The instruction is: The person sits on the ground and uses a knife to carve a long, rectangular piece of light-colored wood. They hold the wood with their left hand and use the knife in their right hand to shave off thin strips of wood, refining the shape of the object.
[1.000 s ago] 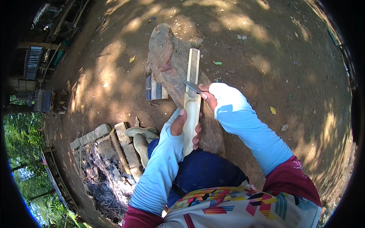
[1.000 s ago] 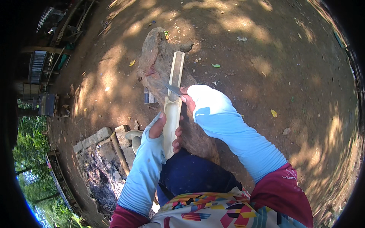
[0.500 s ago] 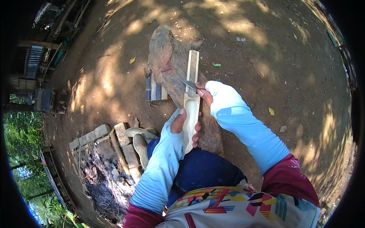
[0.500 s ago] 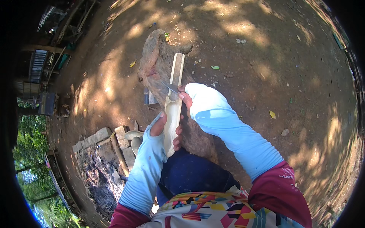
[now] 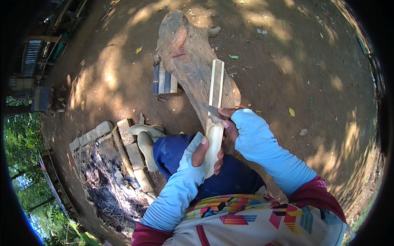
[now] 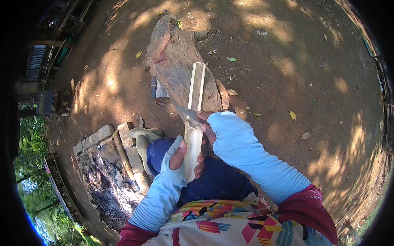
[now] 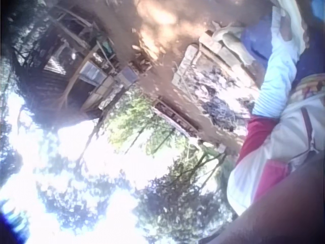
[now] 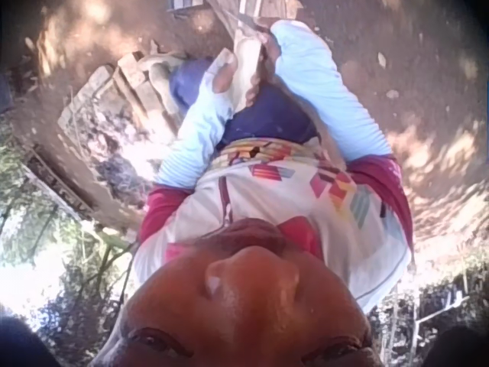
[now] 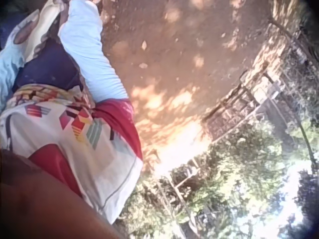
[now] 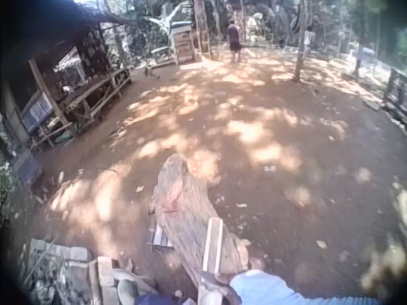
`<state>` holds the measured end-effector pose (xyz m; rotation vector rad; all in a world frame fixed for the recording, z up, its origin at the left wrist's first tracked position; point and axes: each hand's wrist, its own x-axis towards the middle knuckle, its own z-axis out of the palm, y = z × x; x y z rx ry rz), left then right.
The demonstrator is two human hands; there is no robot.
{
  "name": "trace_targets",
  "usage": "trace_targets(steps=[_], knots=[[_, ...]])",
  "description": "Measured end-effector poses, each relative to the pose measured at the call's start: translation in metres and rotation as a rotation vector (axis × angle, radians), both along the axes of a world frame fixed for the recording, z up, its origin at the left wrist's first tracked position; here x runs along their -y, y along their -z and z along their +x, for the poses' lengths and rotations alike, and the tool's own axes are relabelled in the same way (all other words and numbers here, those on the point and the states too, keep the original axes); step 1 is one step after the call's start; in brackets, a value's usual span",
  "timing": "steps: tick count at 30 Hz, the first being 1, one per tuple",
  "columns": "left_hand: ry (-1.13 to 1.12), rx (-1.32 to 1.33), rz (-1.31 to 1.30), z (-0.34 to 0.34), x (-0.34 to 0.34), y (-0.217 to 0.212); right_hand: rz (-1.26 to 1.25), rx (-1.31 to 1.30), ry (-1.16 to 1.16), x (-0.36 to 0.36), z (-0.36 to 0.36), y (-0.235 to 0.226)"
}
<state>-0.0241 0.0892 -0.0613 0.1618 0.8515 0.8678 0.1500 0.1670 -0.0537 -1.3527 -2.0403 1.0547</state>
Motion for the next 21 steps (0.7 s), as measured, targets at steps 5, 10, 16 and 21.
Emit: trace_targets(steps=[5, 10, 16, 21], knots=[[-0.008, -0.047, -0.005, 0.002, 0.002, -0.002, 0.079, -0.065, 0.081, -0.006, -0.004, 0.011], [-0.013, -0.042, 0.004, 0.000, 0.002, -0.001, 0.032, 0.002, 0.043, 0.003, -0.004, -0.001], [-0.012, -0.028, -0.005, -0.003, 0.003, 0.002, 0.080, -0.093, 0.068, -0.005, -0.008, 0.009], [-0.027, -0.021, -0.004, -0.003, 0.004, 0.005, 0.052, -0.028, 0.047, -0.008, -0.007, 0.006]])
